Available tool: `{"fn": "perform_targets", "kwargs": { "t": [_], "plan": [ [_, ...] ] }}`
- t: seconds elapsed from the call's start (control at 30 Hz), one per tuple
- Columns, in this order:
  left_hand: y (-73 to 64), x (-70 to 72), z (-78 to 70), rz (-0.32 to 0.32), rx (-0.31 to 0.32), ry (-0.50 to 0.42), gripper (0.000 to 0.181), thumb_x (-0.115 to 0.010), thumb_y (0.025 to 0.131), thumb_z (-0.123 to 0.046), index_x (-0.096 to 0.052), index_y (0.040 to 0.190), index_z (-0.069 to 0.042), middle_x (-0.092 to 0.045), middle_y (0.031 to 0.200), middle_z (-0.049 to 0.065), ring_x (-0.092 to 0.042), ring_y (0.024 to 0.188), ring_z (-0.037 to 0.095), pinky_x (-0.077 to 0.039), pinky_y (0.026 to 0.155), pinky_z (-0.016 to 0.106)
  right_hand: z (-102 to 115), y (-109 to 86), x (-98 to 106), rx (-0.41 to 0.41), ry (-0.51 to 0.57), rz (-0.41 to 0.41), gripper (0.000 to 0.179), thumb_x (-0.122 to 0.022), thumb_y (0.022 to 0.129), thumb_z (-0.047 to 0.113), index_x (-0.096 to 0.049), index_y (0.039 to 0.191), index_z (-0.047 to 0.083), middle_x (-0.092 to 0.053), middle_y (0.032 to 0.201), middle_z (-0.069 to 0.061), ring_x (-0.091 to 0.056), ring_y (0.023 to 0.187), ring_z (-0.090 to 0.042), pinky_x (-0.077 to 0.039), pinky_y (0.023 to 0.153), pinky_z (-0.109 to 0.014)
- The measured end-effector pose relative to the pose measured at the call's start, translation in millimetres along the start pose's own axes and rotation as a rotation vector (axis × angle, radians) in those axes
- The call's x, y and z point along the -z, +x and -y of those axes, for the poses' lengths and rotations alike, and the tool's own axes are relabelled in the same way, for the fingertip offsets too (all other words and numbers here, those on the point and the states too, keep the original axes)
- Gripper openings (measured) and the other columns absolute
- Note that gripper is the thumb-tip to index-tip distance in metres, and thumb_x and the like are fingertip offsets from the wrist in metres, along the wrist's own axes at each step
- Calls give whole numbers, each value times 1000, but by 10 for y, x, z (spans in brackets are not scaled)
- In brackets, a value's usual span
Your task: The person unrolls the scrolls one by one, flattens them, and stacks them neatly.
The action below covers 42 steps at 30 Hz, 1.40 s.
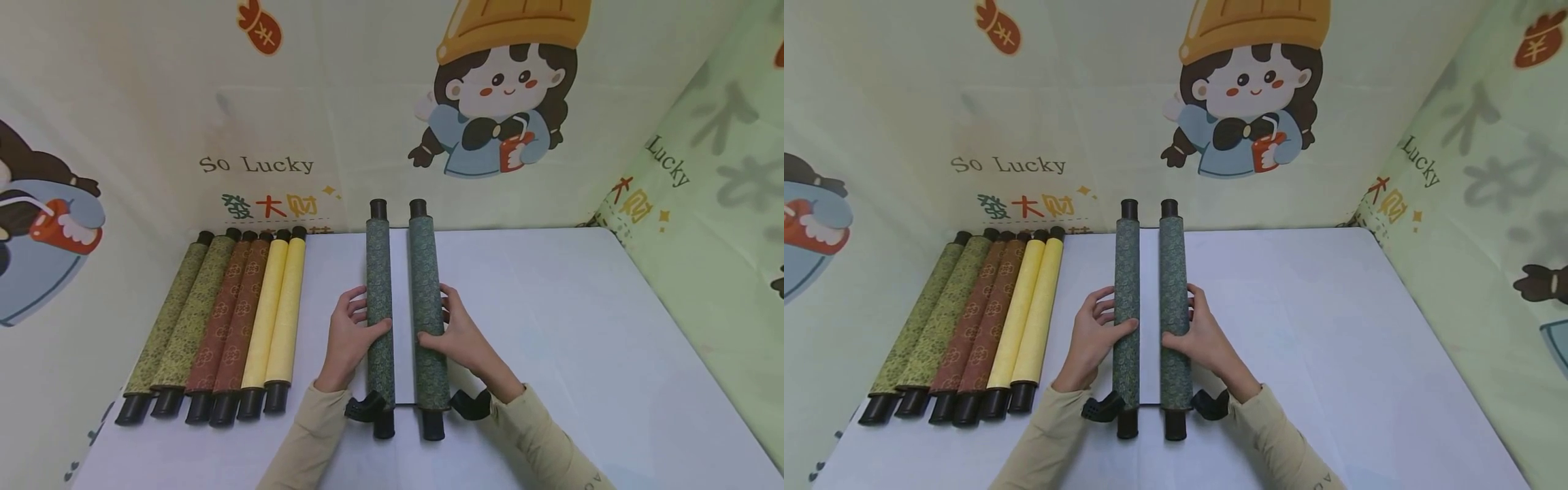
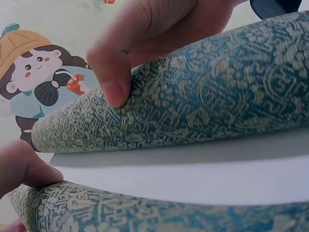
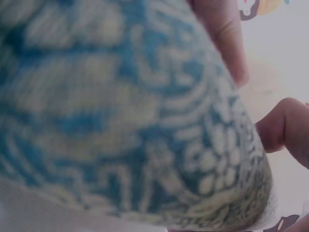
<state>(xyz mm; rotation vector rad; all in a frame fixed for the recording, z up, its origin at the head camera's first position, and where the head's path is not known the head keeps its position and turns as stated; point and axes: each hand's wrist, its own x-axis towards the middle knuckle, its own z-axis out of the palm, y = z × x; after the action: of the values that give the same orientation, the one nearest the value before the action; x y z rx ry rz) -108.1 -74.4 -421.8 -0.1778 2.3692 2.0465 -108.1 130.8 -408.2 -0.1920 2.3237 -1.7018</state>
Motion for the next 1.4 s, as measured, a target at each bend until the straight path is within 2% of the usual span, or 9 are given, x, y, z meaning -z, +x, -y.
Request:
{"fn": "perform_targets", "kwargs": {
  "t": [0.27, 0.4, 0.6, 0.73, 0.83, 0.93, 1.07, 1.2, 1.4],
  "plan": [
    [-10, 8, -2, 5, 37, -26, 73, -77, 78, -8, -45, 144, -9, -54, 132, 17, -52, 114, 31, -48, 89, 44, -9, -13, 67, -15, 50, 55, 98, -70, 81, 14, -7, 156, 7, -31, 151, -25, -39, 135, -44, -47, 97, -56],
    [-15, 6, 5, 5, 50, -33, 73, -74, 78, -6, -44, 144, -10, -53, 132, 17, -50, 115, 31, -47, 88, 41, -5, -13, 73, -34, 38, 48, 98, -74, 82, 17, -10, 156, 9, -35, 151, -23, -41, 135, -43, -48, 97, -55],
    [-15, 18, 9, 22, 72, -47, 74, -66, 79, -5, -40, 148, -10, -51, 137, 19, -49, 124, 35, -45, 96, 49, -16, -7, 87, -68, 33, 41, 98, -79, 82, 21, -14, 155, 11, -40, 148, -21, -45, 132, -39, -50, 95, -51],
    [-21, 44, -14, 61, 91, -57, 78, -64, 79, -6, -35, 151, -11, -44, 144, 23, -38, 138, 42, -37, 107, 59, -17, 0, 124, -72, 25, 27, 93, -78, 82, 19, -18, 153, 7, -43, 145, -22, -49, 127, -39, -50, 94, -51],
    [-23, 63, -31, 86, 95, -59, 80, -63, 78, -7, -33, 152, -12, -42, 145, 23, -32, 142, 43, -33, 111, 60, -5, 7, 150, -67, 17, 17, 90, -77, 83, 18, -20, 151, 4, -45, 142, -25, -50, 124, -40, -50, 94, -52],
    [-22, 76, -40, 101, 88, -62, 78, -60, 80, -7, -31, 152, -10, -46, 141, 23, -40, 137, 40, -39, 106, 56, 7, 13, 163, -72, 7, 20, 89, -77, 83, 19, -21, 151, 4, -44, 143, -26, -50, 126, -41, -51, 95, -52],
    [-28, 83, -64, 117, 64, -84, 75, -55, 82, -5, -28, 152, -6, -53, 133, 22, -56, 117, 33, -48, 91, 42, 11, 14, 187, -82, 3, 29, 89, -78, 84, 19, -22, 152, 6, -43, 146, -24, -48, 128, -40, -50, 96, -52],
    [-24, 92, -55, 141, 44, -104, 74, -55, 83, -4, -26, 152, -4, -56, 130, 22, -58, 110, 29, -49, 85, 36, -2, 19, 226, -54, 11, 56, 87, -77, 85, 17, -22, 152, 6, -45, 143, -24, -49, 126, -39, -50, 96, -51],
    [-15, 112, -19, 161, 77, -110, 75, -54, 83, -4, -25, 151, -3, -56, 128, 22, -59, 108, 28, -48, 85, 36, -26, 23, 245, -34, 34, 94, 86, -76, 86, 15, -22, 153, 9, -38, 146, -22, -41, 134, -43, -49, 97, -52]
  ]
}}
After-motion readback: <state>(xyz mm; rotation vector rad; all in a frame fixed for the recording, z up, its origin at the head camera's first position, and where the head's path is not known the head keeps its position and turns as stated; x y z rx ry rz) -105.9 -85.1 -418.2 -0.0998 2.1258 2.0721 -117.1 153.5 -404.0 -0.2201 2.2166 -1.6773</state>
